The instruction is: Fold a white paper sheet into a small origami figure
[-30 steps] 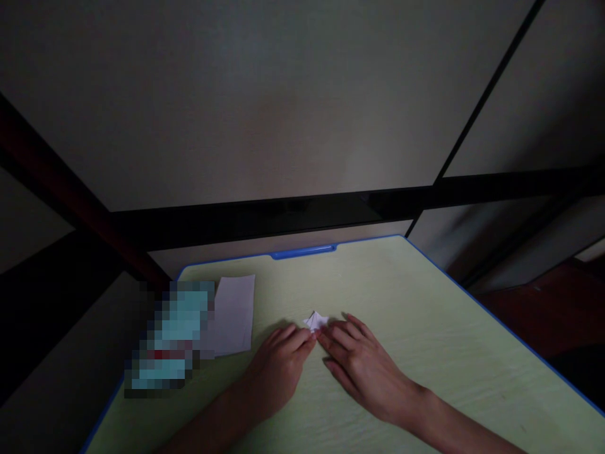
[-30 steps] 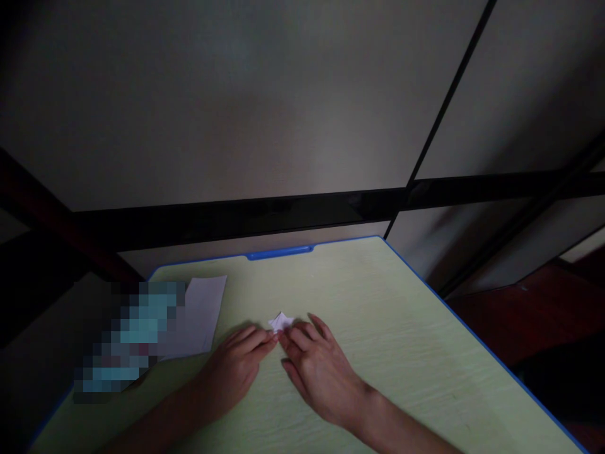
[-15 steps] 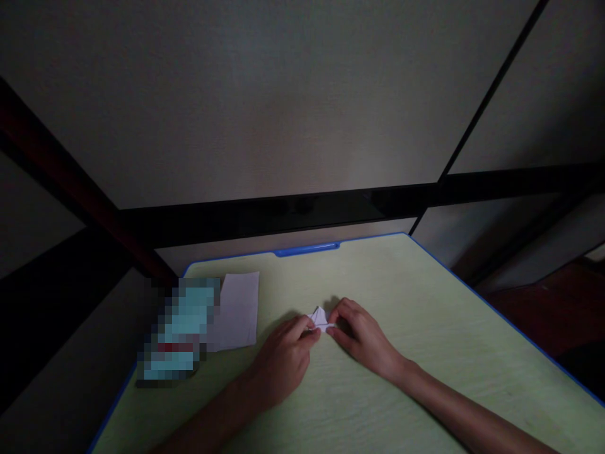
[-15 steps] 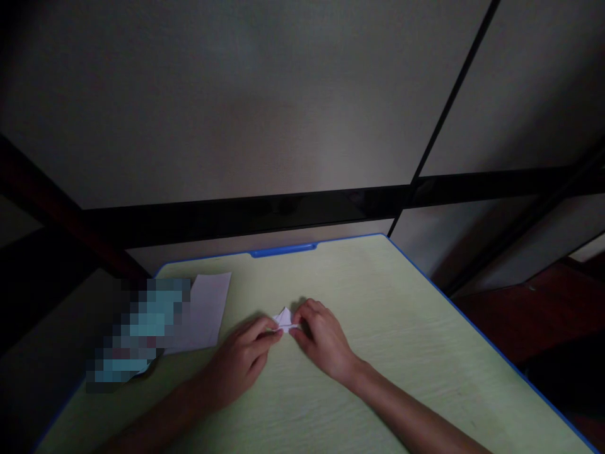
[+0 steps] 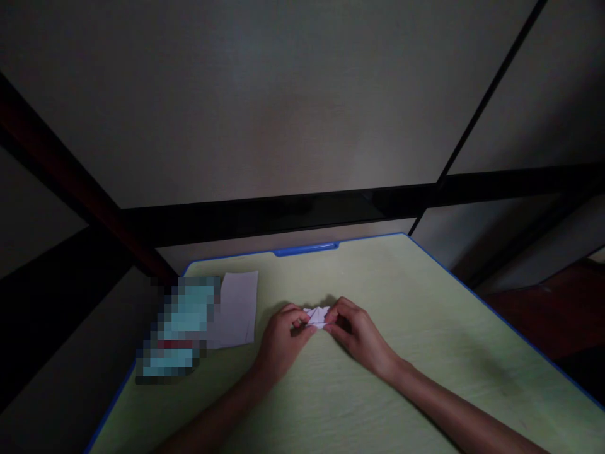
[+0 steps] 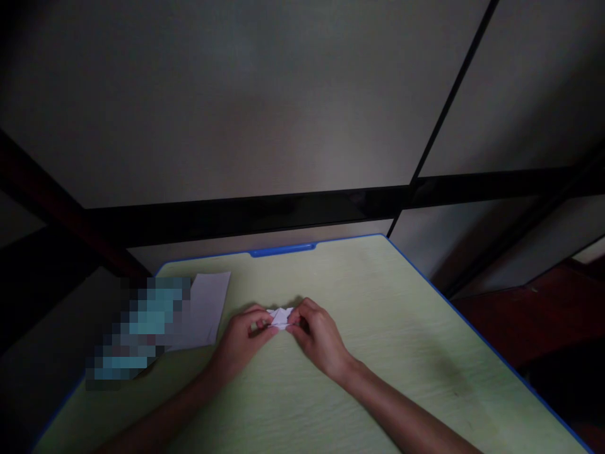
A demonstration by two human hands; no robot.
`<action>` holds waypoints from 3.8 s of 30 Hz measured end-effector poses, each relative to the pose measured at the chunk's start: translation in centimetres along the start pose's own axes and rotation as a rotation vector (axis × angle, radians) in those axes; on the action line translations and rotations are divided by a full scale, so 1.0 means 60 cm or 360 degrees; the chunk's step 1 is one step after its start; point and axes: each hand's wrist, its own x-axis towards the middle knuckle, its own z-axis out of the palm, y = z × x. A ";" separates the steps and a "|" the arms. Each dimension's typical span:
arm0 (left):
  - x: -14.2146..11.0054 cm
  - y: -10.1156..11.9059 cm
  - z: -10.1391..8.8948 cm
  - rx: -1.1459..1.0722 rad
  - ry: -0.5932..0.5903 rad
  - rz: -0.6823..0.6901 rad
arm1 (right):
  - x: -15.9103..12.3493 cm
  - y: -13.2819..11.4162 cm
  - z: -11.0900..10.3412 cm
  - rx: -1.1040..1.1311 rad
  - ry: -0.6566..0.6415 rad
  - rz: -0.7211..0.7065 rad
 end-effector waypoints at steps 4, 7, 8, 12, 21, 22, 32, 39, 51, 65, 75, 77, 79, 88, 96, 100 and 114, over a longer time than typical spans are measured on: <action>0.003 0.002 -0.003 -0.0149 -0.0001 -0.0146 | 0.003 -0.002 0.002 0.0147 0.0060 0.0059; 0.005 0.006 -0.007 -0.0305 0.0040 -0.0308 | 0.009 -0.002 0.006 0.0334 0.0115 0.0113; 0.004 0.006 -0.007 -0.0359 0.0052 -0.0338 | 0.011 -0.001 0.008 0.0399 0.0116 0.0126; 0.002 0.004 -0.006 -0.0520 0.0119 -0.0348 | 0.018 -0.003 0.016 0.0562 0.0045 0.0123; 0.000 0.000 -0.004 -0.0541 0.0092 -0.0268 | 0.020 -0.008 0.016 0.0652 -0.0020 0.0082; -0.001 0.000 -0.004 -0.0531 0.0078 -0.0251 | 0.020 -0.007 0.016 0.0656 -0.0008 0.0082; -0.002 0.003 -0.005 -0.0429 0.0046 -0.0212 | 0.019 -0.007 0.017 0.0716 0.0003 0.0109; -0.002 0.003 -0.004 -0.0456 0.0058 -0.0198 | 0.019 -0.011 0.015 0.0817 -0.0015 0.0122; -0.014 0.022 -0.008 0.0023 0.0251 0.0325 | 0.014 -0.026 0.021 0.1160 -0.0052 0.0221; -0.017 0.021 -0.005 0.0141 0.0345 0.0501 | 0.016 -0.024 0.029 0.1362 -0.0042 0.0333; -0.010 0.018 -0.010 -0.0252 0.0159 0.0068 | 0.018 -0.022 0.027 0.1203 -0.0106 0.0335; -0.011 0.020 -0.011 -0.0295 0.0136 0.0047 | 0.018 -0.020 0.028 0.1187 -0.0121 0.0324; -0.011 0.020 -0.012 -0.0337 0.0106 0.0035 | 0.017 -0.019 0.028 0.1171 -0.0122 0.0316; -0.012 0.014 -0.010 -0.0467 0.0013 -0.0054 | 0.014 -0.020 0.029 0.1125 -0.0095 0.0376; -0.009 0.009 -0.013 -0.0758 -0.0077 -0.0218 | 0.015 -0.026 0.024 0.1155 -0.0140 0.0439; -0.005 0.009 -0.015 -0.0878 -0.0093 -0.0292 | 0.017 -0.025 0.024 0.1147 -0.0147 0.0447; -0.003 0.018 -0.011 -0.0766 -0.0248 -0.0224 | 0.014 -0.030 0.023 0.1032 -0.0107 0.0377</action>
